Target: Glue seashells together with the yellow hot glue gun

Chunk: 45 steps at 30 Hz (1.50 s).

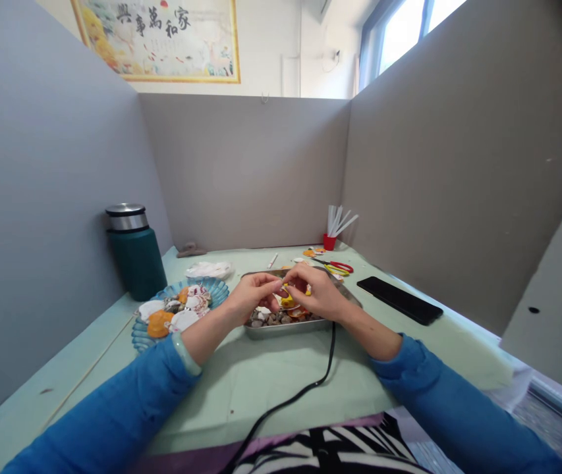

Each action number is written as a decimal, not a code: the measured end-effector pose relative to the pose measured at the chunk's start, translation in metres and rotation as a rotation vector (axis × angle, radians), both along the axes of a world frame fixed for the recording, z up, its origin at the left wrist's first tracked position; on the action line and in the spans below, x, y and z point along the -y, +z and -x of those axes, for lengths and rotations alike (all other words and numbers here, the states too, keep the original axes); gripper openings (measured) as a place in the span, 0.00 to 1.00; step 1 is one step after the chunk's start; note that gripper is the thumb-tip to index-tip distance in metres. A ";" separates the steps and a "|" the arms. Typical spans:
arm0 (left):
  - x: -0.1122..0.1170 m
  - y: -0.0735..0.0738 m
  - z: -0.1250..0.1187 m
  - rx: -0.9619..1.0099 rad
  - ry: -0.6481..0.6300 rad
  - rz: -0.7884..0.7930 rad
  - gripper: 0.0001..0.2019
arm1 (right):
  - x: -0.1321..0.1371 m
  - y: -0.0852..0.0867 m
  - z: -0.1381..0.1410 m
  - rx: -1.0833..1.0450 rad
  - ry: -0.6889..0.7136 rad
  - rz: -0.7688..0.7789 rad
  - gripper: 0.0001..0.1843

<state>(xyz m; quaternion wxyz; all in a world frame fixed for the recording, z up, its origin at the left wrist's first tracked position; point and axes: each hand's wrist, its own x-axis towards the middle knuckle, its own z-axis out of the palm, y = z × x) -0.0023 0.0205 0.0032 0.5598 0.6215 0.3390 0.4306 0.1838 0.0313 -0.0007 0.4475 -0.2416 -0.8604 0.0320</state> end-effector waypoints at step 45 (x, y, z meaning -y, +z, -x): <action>0.008 0.003 -0.005 -0.052 0.123 -0.076 0.18 | -0.005 0.006 0.000 -0.263 0.202 0.650 0.12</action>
